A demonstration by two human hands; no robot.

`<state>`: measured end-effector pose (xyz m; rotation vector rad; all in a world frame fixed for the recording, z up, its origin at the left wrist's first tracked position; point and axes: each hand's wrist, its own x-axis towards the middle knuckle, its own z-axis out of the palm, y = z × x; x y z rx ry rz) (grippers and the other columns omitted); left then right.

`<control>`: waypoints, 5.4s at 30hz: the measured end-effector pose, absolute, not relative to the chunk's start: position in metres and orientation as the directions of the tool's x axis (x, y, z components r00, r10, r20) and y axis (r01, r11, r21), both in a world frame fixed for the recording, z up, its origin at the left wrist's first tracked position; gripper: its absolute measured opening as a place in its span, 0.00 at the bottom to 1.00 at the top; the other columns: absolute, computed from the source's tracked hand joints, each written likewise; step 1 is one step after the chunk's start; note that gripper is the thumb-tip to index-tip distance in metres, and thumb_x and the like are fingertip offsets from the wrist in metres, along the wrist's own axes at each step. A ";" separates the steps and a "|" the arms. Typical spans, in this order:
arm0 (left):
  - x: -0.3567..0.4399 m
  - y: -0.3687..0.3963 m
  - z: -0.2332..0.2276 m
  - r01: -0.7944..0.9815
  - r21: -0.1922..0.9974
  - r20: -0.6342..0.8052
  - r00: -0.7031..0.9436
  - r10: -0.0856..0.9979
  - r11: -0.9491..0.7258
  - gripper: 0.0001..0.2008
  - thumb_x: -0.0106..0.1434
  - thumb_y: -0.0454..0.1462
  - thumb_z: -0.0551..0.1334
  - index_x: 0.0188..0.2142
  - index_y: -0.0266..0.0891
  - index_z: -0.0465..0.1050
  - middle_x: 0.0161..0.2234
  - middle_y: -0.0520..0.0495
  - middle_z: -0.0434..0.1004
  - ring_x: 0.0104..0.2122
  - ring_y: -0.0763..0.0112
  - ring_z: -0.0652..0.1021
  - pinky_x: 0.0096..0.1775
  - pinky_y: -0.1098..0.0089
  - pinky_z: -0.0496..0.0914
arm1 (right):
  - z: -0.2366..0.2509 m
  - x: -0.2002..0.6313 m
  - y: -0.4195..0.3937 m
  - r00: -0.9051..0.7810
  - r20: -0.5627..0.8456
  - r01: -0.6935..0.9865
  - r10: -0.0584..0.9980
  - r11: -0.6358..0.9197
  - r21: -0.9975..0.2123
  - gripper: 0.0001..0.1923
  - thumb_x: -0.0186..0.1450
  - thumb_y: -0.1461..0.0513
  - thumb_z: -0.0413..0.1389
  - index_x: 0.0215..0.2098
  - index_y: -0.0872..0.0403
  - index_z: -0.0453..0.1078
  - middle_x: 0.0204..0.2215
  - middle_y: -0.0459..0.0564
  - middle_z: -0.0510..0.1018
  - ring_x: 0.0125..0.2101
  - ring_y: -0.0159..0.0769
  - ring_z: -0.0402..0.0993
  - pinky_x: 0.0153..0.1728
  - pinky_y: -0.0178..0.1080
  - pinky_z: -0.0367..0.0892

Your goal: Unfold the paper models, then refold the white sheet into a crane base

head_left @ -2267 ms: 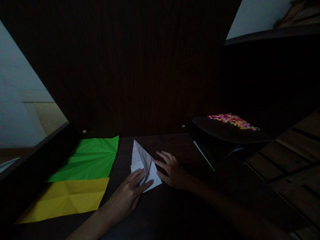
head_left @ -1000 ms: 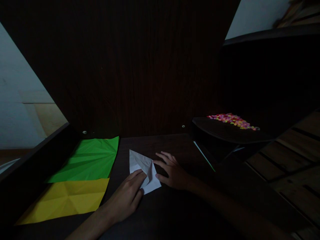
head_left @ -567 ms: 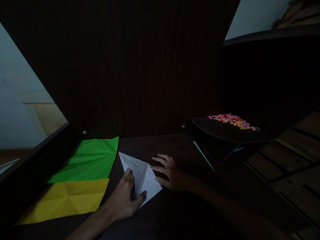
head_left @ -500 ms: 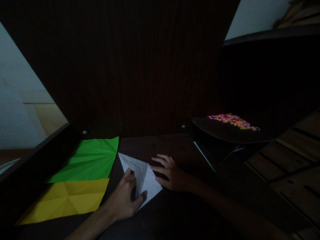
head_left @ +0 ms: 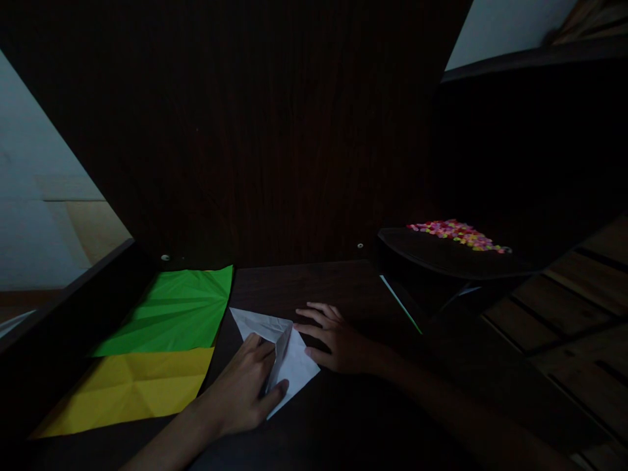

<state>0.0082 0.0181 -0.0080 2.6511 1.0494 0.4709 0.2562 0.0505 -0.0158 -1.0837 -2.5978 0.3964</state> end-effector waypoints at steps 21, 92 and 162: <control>0.011 0.016 -0.008 0.616 0.253 0.227 0.712 0.664 -0.746 0.07 0.61 0.38 0.60 0.29 0.37 0.72 0.31 0.42 0.74 0.36 0.56 0.71 0.41 0.56 0.68 | -0.014 0.254 0.047 -0.644 0.144 0.717 0.751 0.659 -0.229 0.29 0.66 0.55 0.54 0.64 0.50 0.60 0.68 0.58 0.53 0.66 0.54 0.43 0.61 0.58 0.49; 0.008 0.012 -0.006 0.409 0.107 0.769 0.544 0.336 -0.906 0.11 0.62 0.26 0.57 0.25 0.39 0.66 0.20 0.50 0.65 0.22 0.68 0.65 0.25 0.66 0.60 | -0.023 0.257 0.056 -0.709 0.307 0.550 0.635 0.770 -0.324 0.29 0.63 0.69 0.50 0.62 0.51 0.62 0.63 0.53 0.64 0.56 0.44 0.62 0.55 0.50 0.60; 0.018 0.026 -0.012 -0.008 0.999 -0.030 0.520 0.854 0.040 0.26 0.55 0.41 0.71 0.51 0.38 0.68 0.39 0.45 0.80 0.41 0.60 0.79 0.41 0.64 0.72 | -0.016 0.247 0.050 -0.488 0.120 0.160 0.865 0.224 -0.961 0.23 0.55 0.59 0.66 0.48 0.55 0.72 0.28 0.43 0.74 0.30 0.32 0.70 0.33 0.36 0.64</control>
